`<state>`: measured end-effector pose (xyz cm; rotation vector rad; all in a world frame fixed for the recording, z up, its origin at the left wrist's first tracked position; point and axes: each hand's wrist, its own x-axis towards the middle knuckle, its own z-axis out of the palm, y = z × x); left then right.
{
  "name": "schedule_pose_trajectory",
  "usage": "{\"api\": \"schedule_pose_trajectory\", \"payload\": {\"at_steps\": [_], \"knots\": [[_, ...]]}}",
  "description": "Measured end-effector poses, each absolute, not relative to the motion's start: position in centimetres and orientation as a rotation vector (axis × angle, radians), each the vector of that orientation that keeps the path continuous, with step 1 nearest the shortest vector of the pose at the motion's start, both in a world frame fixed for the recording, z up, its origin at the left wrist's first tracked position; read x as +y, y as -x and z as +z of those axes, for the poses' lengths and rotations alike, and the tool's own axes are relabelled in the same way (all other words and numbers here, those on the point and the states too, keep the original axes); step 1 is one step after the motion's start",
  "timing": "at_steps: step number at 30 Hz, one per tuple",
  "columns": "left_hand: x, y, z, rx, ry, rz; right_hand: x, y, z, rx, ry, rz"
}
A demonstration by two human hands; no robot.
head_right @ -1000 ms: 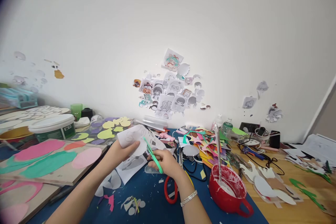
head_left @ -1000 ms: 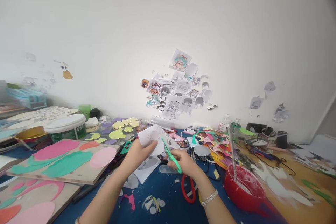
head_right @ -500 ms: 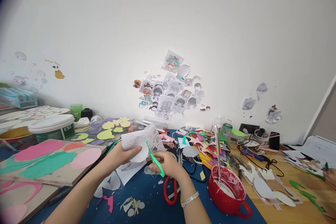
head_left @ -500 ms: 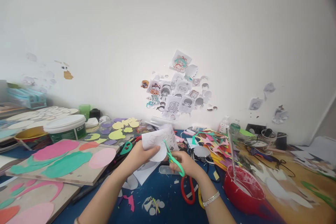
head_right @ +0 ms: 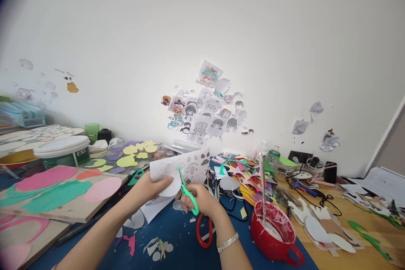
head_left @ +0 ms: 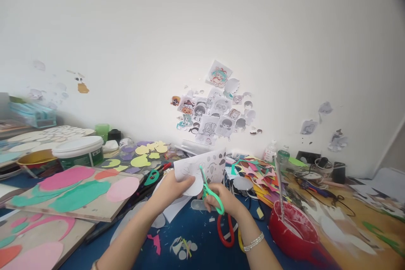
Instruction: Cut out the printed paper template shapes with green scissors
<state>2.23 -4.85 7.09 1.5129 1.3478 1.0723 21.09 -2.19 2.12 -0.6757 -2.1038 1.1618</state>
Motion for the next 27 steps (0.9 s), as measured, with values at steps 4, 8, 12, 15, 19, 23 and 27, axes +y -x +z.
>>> {"api": "schedule_pose_trajectory", "payload": {"at_steps": [4, 8, 12, 15, 19, 23, 27], "knots": [[-5.01, -2.52, 7.00, 1.299, -1.459, 1.067, -1.98, -21.15, 1.97, -2.081, 0.663, 1.119], [-5.01, -2.63, 6.91, 1.281, -1.402, 1.054, -1.91, -21.02, 1.88, -2.071, 0.684, 1.088], [-5.03, -2.50, 6.93, 1.240, -1.410, 1.047, -1.95, -20.91, 1.88, -2.040, 0.686, 1.102], [-5.02, -2.47, 6.94, 1.238, -1.405, 1.063, -1.92, -20.88, 1.89, -2.021, 0.666, 1.097], [-4.62, -2.47, 6.63, 1.260, -1.468, 1.074, -1.84, -20.86, 1.88, -2.012, 0.668, 1.092], [-4.36, -2.46, 6.31, 1.258, -1.574, 1.047, -1.72, -20.81, 1.71, -1.999, 0.693, 1.087], [-4.77, -2.69, 6.45, 1.255, -1.575, 1.116, -1.61, -20.76, 1.55, -1.978, 0.691, 1.092]]}}
